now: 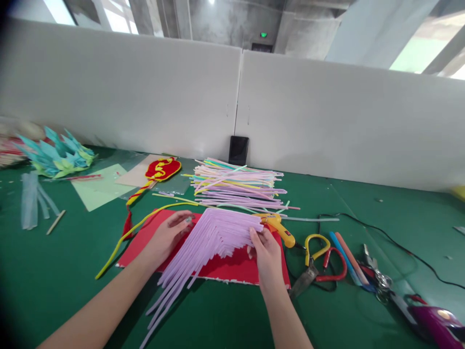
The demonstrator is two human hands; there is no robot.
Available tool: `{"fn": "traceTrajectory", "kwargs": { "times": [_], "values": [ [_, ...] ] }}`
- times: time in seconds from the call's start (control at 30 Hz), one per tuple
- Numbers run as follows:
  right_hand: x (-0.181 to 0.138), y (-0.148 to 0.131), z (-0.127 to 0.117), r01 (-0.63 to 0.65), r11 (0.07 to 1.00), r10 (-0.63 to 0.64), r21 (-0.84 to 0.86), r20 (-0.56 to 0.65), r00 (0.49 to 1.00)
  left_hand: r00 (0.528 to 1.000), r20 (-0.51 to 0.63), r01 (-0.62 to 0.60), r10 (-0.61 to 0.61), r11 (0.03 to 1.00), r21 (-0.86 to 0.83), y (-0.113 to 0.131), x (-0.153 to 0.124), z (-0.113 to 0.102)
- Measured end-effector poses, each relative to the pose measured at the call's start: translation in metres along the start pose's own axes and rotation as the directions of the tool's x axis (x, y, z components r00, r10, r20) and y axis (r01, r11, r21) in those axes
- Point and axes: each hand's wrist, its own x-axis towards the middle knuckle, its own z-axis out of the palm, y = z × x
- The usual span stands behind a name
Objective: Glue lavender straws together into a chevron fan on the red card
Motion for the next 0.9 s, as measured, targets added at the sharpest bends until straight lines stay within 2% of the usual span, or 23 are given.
{"fn": "traceTrajectory", "kwargs": {
  "times": [0.1, 0.23, 0.5, 0.73, 0.9],
  "values": [
    [-0.0021, 0.0029, 0.0012, 0.015, 0.977, 0.006, -0.211, 0.100, 0.995, 0.999, -0.025, -0.022, 0.020, 0.997, -0.080, -0.0015, 0.0030, 0.0010],
    [-0.0067, 0.0022, 0.0059, 0.097, 0.911, -0.053, -0.402, 0.119, 0.992, 0.997, -0.045, -0.069, 0.064, 0.991, -0.111, 0.0007, 0.0026, 0.0051],
    [-0.0069, 0.0043, 0.0065, 0.147, 0.890, -0.101, -0.431, 0.129, 0.986, 0.999, -0.014, -0.045, 0.044, 0.992, -0.118, 0.0041, -0.0003, 0.0067],
    [-0.0066, 0.0066, 0.0062, 0.141, 0.897, -0.090, -0.418, 0.138, 0.986, 1.000, -0.005, -0.030, 0.030, 0.988, -0.152, 0.0016, 0.0011, 0.0044],
    [-0.0060, 0.0070, 0.0057, 0.174, 0.869, -0.106, -0.463, 0.169, 0.980, 1.000, 0.011, -0.023, 0.025, 0.984, -0.177, 0.0005, 0.0021, 0.0027]
  ]
}}
